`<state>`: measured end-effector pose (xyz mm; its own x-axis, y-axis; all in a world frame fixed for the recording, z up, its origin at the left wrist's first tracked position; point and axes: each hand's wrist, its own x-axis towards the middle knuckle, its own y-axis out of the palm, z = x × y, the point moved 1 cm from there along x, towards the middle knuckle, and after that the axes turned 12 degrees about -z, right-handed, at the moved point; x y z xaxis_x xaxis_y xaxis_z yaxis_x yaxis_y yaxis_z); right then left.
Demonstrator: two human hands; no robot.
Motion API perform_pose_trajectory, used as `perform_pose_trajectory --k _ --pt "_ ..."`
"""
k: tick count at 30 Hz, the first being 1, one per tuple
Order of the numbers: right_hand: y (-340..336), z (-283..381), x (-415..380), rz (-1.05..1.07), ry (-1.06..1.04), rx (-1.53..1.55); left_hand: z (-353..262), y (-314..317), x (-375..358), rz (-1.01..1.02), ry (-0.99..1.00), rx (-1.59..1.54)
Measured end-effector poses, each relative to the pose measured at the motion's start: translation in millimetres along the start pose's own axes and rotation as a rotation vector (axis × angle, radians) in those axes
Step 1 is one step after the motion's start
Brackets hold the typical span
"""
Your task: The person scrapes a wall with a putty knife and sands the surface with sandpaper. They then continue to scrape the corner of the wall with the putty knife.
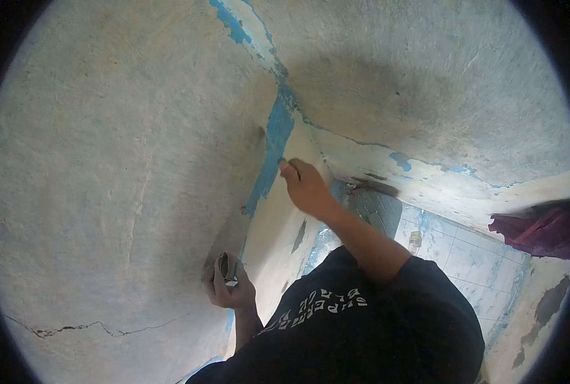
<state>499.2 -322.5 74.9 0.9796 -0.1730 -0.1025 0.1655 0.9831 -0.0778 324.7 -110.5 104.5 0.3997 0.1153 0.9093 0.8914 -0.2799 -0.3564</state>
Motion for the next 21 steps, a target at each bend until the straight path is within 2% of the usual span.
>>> perform_pose_trajectory --k 6,12,15,17,20,21 --pt "-4 2 -2 -0.062 -0.053 -0.035 -6 -5 5 0.041 -0.062 -0.012" --pt "-7 1 0 -0.017 0.028 -0.047 -1 -6 -2 0.046 -0.076 0.008" --pt "-3 2 -1 -0.036 -0.039 -0.065 1 -3 -5 0.016 -0.129 -0.041" --pt "-3 -3 9 -0.062 -0.05 -0.078 0 1 2 -0.006 -0.088 -0.026" --pt "-9 7 21 -0.049 0.032 -0.053 0 -8 -5 0.025 -0.087 0.001" --pt "-5 -2 16 -0.075 -0.035 -0.063 0 -6 -5 0.034 -0.106 -0.007"
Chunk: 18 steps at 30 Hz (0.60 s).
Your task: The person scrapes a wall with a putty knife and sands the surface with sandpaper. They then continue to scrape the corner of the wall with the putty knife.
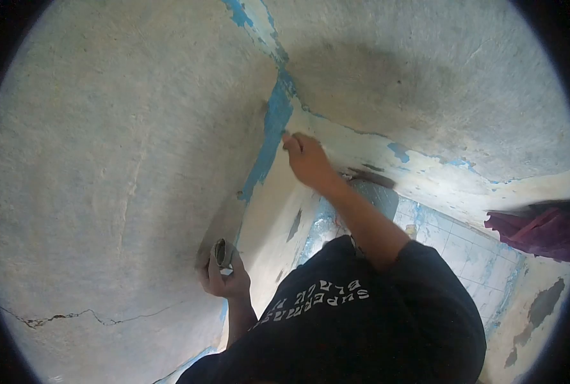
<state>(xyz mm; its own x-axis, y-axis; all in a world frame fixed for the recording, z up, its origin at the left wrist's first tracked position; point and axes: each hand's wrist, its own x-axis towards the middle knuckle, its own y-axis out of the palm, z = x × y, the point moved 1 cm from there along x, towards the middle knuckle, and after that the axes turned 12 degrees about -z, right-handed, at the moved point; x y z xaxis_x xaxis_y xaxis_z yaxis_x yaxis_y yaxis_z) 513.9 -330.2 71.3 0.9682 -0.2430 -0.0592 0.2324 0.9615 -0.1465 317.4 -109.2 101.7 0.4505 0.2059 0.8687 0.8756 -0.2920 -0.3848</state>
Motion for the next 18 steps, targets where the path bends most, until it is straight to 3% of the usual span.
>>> perform_pose_trajectory --k 3,4,7,9,11,13,15,18 --pt "5 -5 -12 0.073 0.049 0.059 2 1 3 -0.012 0.014 0.009" --pt "5 -7 0 0.023 -0.026 0.033 1 4 5 -0.016 0.016 0.014" --pt "1 -2 30 -0.034 0.039 0.065 -5 -6 3 0.01 -0.008 -0.002" --pt "2 1 12 -0.055 -0.012 0.038 -6 -2 9 0.029 0.023 -0.02" --pt "10 -12 -2 0.052 0.049 0.049 -7 4 12 -0.03 0.069 -0.032" --pt "10 -17 23 0.009 -0.023 0.017 -4 4 6 -0.035 0.02 -0.032" --pt "3 -6 47 -0.047 0.079 0.098 -7 0 4 0.001 0.042 0.023" --pt "5 -7 4 0.018 0.067 0.085 -2 2 8 -0.005 0.064 0.024"
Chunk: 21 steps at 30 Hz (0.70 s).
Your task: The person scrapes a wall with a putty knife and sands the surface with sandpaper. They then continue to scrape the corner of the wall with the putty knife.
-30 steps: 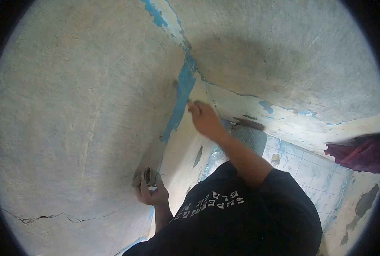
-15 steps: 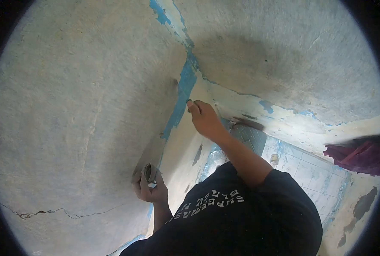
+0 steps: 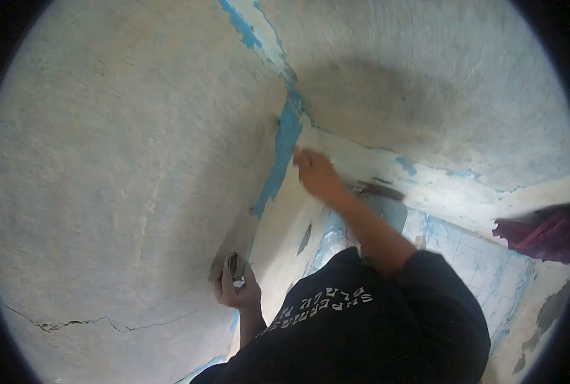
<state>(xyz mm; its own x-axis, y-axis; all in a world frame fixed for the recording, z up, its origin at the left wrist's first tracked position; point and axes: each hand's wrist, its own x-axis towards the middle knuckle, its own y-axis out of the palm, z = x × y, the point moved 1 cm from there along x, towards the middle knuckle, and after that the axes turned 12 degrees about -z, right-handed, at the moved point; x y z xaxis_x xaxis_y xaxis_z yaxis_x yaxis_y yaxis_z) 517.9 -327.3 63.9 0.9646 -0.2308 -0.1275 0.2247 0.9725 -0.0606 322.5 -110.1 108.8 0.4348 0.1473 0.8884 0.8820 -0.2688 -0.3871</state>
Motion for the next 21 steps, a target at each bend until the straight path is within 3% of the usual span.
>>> perform_pose_trajectory --k 2,5,11,13,17,21 --pt "-4 5 -2 0.045 -0.053 -0.029 -4 4 2 -0.047 -0.022 -0.032" --pt "-10 15 -5 0.126 0.079 -0.091 -3 5 -2 -0.061 -0.066 -0.044" --pt "-7 0 -4 0.072 -0.069 -0.029 -5 4 1 -0.047 -0.035 -0.044" --pt "-12 -6 30 -0.093 -0.19 -0.163 -5 5 2 -0.062 -0.023 -0.042" --pt "-6 -1 14 -0.021 -0.197 -0.12 -2 -1 -1 -0.035 -0.044 -0.045" --pt "-12 9 -7 0.105 -0.017 -0.122 -6 5 2 -0.07 -0.053 -0.032"
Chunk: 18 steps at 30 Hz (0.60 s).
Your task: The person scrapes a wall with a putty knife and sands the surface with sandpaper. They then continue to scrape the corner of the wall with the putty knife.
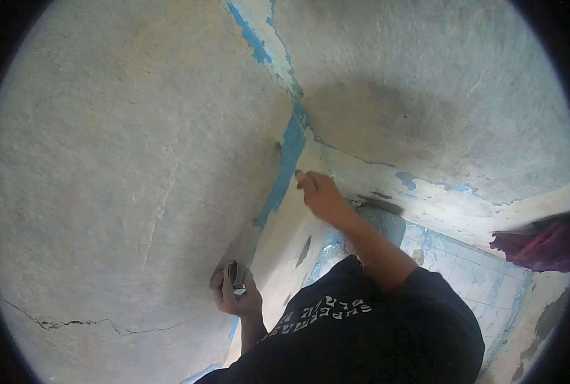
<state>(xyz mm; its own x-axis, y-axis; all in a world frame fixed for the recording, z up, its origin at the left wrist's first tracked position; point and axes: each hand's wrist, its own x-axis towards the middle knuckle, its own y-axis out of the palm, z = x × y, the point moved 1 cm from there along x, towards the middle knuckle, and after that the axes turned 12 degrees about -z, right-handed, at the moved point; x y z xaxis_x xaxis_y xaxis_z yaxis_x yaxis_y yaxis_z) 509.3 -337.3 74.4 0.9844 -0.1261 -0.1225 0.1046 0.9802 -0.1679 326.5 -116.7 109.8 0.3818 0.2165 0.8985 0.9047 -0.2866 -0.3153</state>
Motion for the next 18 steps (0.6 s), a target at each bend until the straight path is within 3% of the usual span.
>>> perform_pose_trajectory --k 2,5,8,12,16,18 --pt "-7 -4 4 0.019 0.15 0.029 -1 -1 3 0.033 0.019 0.019" --pt "-6 -1 3 -0.049 -0.071 0.052 0 -1 -4 0.054 0.0 0.002" --pt "1 -9 6 -0.099 -0.14 0.0 -1 1 2 0.051 -0.044 -0.04" --pt "0 -4 39 -0.213 -0.097 -0.034 -2 -5 -1 0.062 -0.053 -0.013" --pt "6 -8 8 -0.043 -0.109 0.0 -2 -2 2 0.052 -0.022 0.001" --pt "10 -27 31 -0.186 -0.163 -0.007 -1 -6 -3 0.108 -0.139 0.011"
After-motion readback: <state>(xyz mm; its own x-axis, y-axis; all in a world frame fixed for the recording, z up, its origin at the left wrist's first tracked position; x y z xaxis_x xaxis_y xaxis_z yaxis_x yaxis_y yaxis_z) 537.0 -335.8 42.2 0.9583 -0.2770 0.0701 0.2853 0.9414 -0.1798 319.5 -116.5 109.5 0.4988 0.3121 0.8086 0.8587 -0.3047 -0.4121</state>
